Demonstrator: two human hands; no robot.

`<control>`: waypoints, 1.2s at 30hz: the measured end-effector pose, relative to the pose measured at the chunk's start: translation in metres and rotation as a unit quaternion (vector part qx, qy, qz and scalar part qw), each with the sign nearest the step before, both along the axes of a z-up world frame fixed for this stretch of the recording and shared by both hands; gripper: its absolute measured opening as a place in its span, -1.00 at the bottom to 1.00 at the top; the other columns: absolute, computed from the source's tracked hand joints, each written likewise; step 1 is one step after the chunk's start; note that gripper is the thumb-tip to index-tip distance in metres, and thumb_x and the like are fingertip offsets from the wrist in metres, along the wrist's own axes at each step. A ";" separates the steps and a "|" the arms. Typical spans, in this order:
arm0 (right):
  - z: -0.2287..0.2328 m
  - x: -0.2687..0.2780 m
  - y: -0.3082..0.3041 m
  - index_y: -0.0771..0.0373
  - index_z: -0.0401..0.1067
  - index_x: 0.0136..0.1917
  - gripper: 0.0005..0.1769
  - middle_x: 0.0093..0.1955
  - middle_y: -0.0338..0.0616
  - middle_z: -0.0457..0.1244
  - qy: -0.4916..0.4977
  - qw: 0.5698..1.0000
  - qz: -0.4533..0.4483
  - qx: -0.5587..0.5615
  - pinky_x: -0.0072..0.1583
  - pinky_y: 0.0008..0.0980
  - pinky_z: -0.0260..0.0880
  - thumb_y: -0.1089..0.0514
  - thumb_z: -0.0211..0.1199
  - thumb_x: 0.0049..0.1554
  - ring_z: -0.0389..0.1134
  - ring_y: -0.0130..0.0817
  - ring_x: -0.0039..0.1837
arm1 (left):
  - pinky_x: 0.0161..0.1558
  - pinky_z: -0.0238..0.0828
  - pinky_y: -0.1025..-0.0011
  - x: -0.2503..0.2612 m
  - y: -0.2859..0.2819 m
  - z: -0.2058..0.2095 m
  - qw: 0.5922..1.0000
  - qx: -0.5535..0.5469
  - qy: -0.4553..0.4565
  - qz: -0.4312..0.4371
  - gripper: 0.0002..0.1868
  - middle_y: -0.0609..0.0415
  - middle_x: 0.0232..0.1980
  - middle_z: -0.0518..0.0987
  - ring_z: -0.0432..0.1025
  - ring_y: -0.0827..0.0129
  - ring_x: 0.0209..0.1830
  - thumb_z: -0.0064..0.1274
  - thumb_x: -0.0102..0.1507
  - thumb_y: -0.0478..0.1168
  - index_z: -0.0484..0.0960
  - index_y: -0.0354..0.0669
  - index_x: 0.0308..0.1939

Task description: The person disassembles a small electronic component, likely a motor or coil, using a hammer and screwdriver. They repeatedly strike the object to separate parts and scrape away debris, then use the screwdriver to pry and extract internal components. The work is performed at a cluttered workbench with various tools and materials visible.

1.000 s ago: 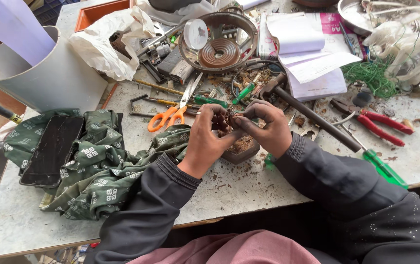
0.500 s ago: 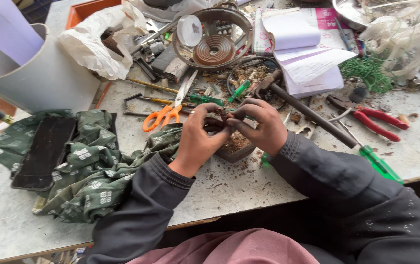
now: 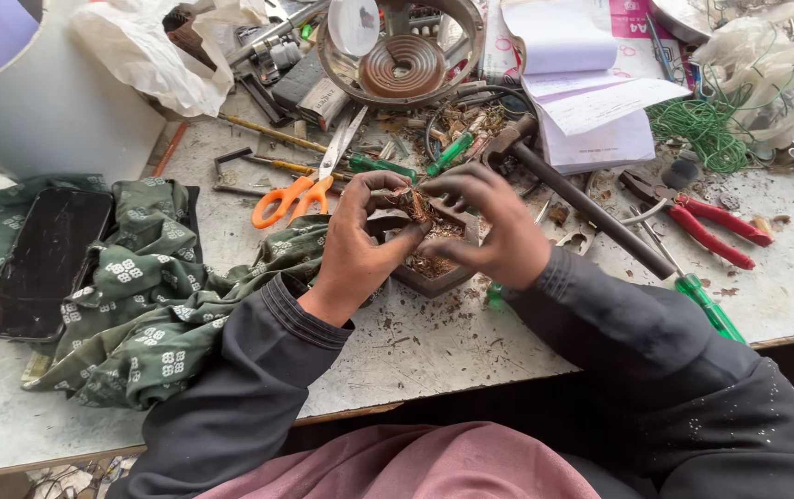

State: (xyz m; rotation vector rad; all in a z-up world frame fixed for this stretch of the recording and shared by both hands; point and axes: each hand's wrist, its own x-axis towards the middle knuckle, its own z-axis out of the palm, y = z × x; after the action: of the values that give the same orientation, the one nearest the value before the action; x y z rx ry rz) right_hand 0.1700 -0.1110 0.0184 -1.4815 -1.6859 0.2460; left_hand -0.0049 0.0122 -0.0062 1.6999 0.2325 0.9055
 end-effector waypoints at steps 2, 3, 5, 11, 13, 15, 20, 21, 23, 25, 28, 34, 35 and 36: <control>0.000 -0.005 -0.001 0.23 0.36 0.38 -0.21 0.28 -0.04 0.21 0.016 1.000 0.012 -0.005 0.35 -0.23 0.39 -0.08 0.55 -0.01 0.28 -0.21 0.36 | 0.11 0.55 0.48 0.000 0.001 -0.001 0.999 0.033 0.013 0.015 -0.51 0.05 0.10 0.53 0.53 0.46 0.09 0.28 0.21 -0.45 0.42 -0.25 0.16; 0.000 -0.007 -0.002 0.24 0.34 0.40 -0.19 0.30 -0.03 0.20 0.024 1.000 0.019 -0.008 0.35 -0.23 0.39 -0.09 0.55 -0.01 0.27 -0.21 0.37 | 0.11 0.55 0.48 0.000 0.000 -0.002 1.000 0.026 0.010 0.011 -0.51 0.05 0.10 0.53 0.54 0.46 0.09 0.28 0.22 -0.44 0.42 -0.24 0.16; 0.000 -0.006 -0.001 0.23 0.37 0.36 -0.23 0.31 0.00 0.19 0.017 1.000 0.000 0.000 0.30 -0.24 0.39 -0.07 0.56 -0.02 0.26 -0.18 0.36 | 0.12 0.56 0.48 0.001 0.000 -0.003 1.000 0.014 0.004 0.003 -0.52 0.07 0.09 0.54 0.55 0.45 0.09 0.29 0.23 -0.43 0.42 -0.23 0.16; -0.005 -0.001 0.003 0.24 0.52 0.15 -0.45 0.08 -0.10 0.31 -0.017 0.998 -0.045 0.042 0.20 -0.23 0.41 -0.02 0.58 -0.03 0.36 -0.19 0.18 | 0.17 0.58 0.44 -0.002 -0.007 0.005 0.995 0.086 0.044 0.016 -0.52 0.03 0.11 0.58 0.57 0.40 0.12 0.30 0.21 -0.41 0.47 -0.29 0.16; -0.008 -0.001 0.002 0.26 0.56 0.09 -0.54 0.00 -0.11 0.33 -0.009 0.997 -0.063 0.046 0.12 -0.25 0.43 0.02 0.56 0.00 0.39 -0.21 0.09 | 0.16 0.60 0.46 -0.001 -0.009 0.007 0.998 0.056 0.037 0.007 -0.54 0.04 0.11 0.62 0.59 0.43 0.11 0.28 0.24 -0.41 0.48 -0.29 0.18; -0.009 -0.002 0.001 0.30 0.57 0.07 -0.60 -0.02 -0.07 0.33 -0.037 0.993 -0.070 0.083 0.07 -0.22 0.43 0.07 0.54 0.02 0.39 -0.16 0.05 | 0.17 0.60 0.47 -0.001 -0.009 0.009 0.998 0.046 0.033 0.004 -0.55 0.03 0.11 0.65 0.60 0.44 0.10 0.24 0.25 -0.43 0.50 -0.31 0.20; -0.010 0.002 0.004 0.28 0.59 0.01 -0.75 -0.10 -0.10 0.32 -0.099 0.989 -0.052 0.100 0.04 -0.18 0.39 0.20 0.49 0.05 0.37 -0.13 0.00 | 0.12 0.59 0.50 0.001 -0.008 0.006 0.996 0.056 0.062 0.019 -0.53 0.02 0.05 0.70 0.62 0.47 0.04 0.19 0.21 -0.46 0.53 -0.33 0.21; -0.010 0.004 0.004 0.28 0.58 0.00 -0.76 -0.10 -0.10 0.32 -0.104 0.988 -0.051 0.106 0.05 -0.18 0.39 0.21 0.47 0.05 0.37 -0.13 0.00 | 0.13 0.58 0.50 0.002 -0.007 0.006 0.997 0.052 0.052 0.010 -0.53 0.03 0.06 0.69 0.61 0.47 0.05 0.19 0.22 -0.46 0.52 -0.33 0.22; -0.012 0.007 0.004 0.27 0.58 0.01 -0.77 -0.08 -0.11 0.33 -0.080 0.992 -0.043 0.089 0.05 -0.19 0.40 0.21 0.47 0.06 0.38 -0.16 0.01 | 0.17 0.57 0.50 0.003 -0.005 0.004 0.998 0.044 0.032 -0.010 -0.53 0.03 0.08 0.68 0.60 0.47 0.08 0.18 0.23 -0.47 0.51 -0.32 0.23; -0.017 0.011 0.003 0.25 0.60 0.03 -0.75 -0.06 -0.09 0.33 -0.061 0.994 -0.044 0.077 0.05 -0.20 0.40 0.21 0.47 0.05 0.37 -0.15 0.02 | 0.17 0.55 0.49 0.003 -0.003 0.002 0.999 0.018 0.025 -0.023 -0.52 0.03 0.10 0.62 0.55 0.47 0.09 0.14 0.22 -0.48 0.50 -0.32 0.24; -0.031 0.017 0.007 0.21 0.59 0.11 -0.64 0.05 -0.04 0.33 -0.048 0.995 -0.049 0.079 0.14 -0.15 0.38 0.23 0.47 0.01 0.36 -0.07 0.13 | 0.16 0.53 0.44 0.003 0.000 0.000 0.999 0.032 0.032 -0.006 -0.49 0.03 0.11 0.55 0.51 0.41 0.11 0.14 0.17 -0.47 0.46 -0.28 0.21; -0.049 0.016 0.014 0.03 0.27 0.55 -0.33 0.37 -0.02 0.28 -0.053 0.998 -0.005 0.034 0.46 -0.08 0.31 0.10 0.34 0.20 0.31 -0.02 0.40 | 0.15 0.43 0.35 -0.004 0.011 -0.026 0.993 -0.043 0.107 0.007 -0.42 -0.04 0.15 0.55 0.46 0.30 0.13 0.19 0.21 -0.34 0.40 -0.23 0.30; -0.046 0.013 0.012 -0.01 0.21 0.57 -0.28 0.35 -0.01 0.26 -0.020 0.997 0.021 0.066 0.43 -0.16 0.30 0.01 0.39 0.21 0.30 -0.08 0.38 | 0.17 0.50 0.35 -0.003 0.019 -0.034 0.995 -0.085 0.061 -0.003 -0.44 -0.06 0.16 0.56 0.51 0.30 0.14 0.14 0.18 -0.40 0.41 -0.26 0.28; -0.041 0.014 0.008 -0.02 0.17 0.59 -0.19 0.36 -0.06 0.25 -0.010 0.998 0.040 0.053 0.45 -0.17 0.30 -0.03 0.41 0.16 0.30 -0.09 0.38 | 0.16 0.53 0.35 0.001 0.025 -0.043 0.997 -0.063 0.043 -0.001 -0.49 -0.10 0.12 0.57 0.52 0.32 0.11 0.18 0.21 -0.42 0.41 -0.34 0.23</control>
State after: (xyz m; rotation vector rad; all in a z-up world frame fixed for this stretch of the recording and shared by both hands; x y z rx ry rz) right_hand 0.1835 -0.1034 -0.0230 -1.3448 -1.7487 0.1834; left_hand -0.0034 0.0376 -0.0488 1.6238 0.3391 0.8014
